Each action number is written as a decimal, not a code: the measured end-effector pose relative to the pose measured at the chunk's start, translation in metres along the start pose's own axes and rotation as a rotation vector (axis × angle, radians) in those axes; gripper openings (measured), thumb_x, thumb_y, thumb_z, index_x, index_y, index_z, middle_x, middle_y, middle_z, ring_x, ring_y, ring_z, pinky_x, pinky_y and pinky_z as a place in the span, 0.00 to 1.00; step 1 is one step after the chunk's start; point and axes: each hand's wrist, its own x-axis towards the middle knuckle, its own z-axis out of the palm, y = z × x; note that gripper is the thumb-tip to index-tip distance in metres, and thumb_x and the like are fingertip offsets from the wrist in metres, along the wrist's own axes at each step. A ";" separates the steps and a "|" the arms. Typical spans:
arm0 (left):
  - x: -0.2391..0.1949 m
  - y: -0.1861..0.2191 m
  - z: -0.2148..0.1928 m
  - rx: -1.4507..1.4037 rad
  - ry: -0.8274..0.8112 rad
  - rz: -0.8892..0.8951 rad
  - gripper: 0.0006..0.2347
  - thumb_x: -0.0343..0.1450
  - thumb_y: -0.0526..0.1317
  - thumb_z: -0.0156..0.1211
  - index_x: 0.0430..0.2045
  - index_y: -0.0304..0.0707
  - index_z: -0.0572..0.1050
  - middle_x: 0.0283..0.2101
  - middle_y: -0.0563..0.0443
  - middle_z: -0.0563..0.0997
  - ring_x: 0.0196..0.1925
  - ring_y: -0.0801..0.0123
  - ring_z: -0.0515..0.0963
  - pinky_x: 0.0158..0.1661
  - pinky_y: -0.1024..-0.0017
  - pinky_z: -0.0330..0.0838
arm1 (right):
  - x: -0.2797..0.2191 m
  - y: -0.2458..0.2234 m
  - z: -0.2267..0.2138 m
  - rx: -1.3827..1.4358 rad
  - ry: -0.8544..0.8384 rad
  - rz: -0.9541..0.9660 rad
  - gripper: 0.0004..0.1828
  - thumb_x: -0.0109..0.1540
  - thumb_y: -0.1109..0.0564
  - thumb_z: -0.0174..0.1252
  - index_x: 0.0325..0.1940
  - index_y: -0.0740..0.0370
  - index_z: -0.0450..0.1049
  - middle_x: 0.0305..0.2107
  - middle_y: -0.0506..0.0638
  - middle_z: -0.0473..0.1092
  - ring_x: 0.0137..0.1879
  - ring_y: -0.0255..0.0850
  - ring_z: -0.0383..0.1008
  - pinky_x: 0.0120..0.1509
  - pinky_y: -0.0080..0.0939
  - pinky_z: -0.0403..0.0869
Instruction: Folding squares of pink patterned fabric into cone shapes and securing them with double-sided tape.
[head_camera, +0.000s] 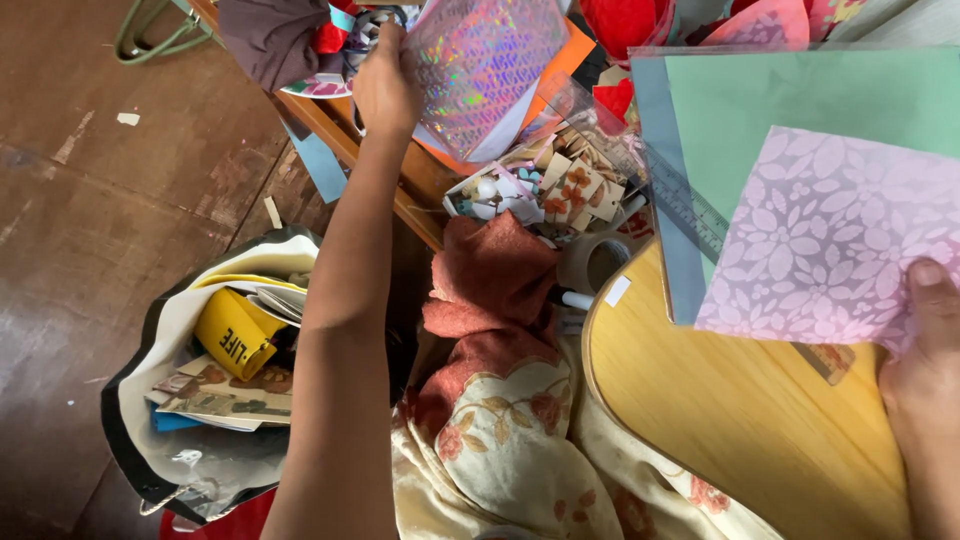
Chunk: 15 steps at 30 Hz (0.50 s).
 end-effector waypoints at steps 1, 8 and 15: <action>0.002 0.000 0.001 -0.015 0.021 0.010 0.07 0.69 0.31 0.58 0.37 0.44 0.71 0.28 0.47 0.84 0.26 0.51 0.80 0.29 0.53 0.72 | 0.001 -0.003 0.003 0.023 -0.029 -0.009 0.24 0.74 0.43 0.48 0.68 0.58 0.65 0.59 0.45 0.70 0.61 0.31 0.75 0.73 0.28 0.75; 0.009 -0.051 0.047 0.268 -0.116 -0.164 0.24 0.66 0.37 0.68 0.56 0.42 0.66 0.49 0.38 0.79 0.52 0.46 0.80 0.54 0.41 0.65 | -0.007 -0.016 0.011 0.116 0.078 0.009 0.12 0.76 0.54 0.49 0.63 0.56 0.68 0.52 0.38 0.73 0.55 0.23 0.78 0.67 0.17 0.81; 0.032 0.054 0.015 0.172 -0.003 0.055 0.27 0.67 0.41 0.76 0.59 0.49 0.67 0.62 0.36 0.70 0.64 0.40 0.68 0.59 0.43 0.63 | 0.002 -0.007 0.006 0.105 0.146 -0.277 0.15 0.75 0.69 0.54 0.64 0.58 0.68 0.54 0.41 0.72 0.54 0.26 0.75 0.65 0.20 0.79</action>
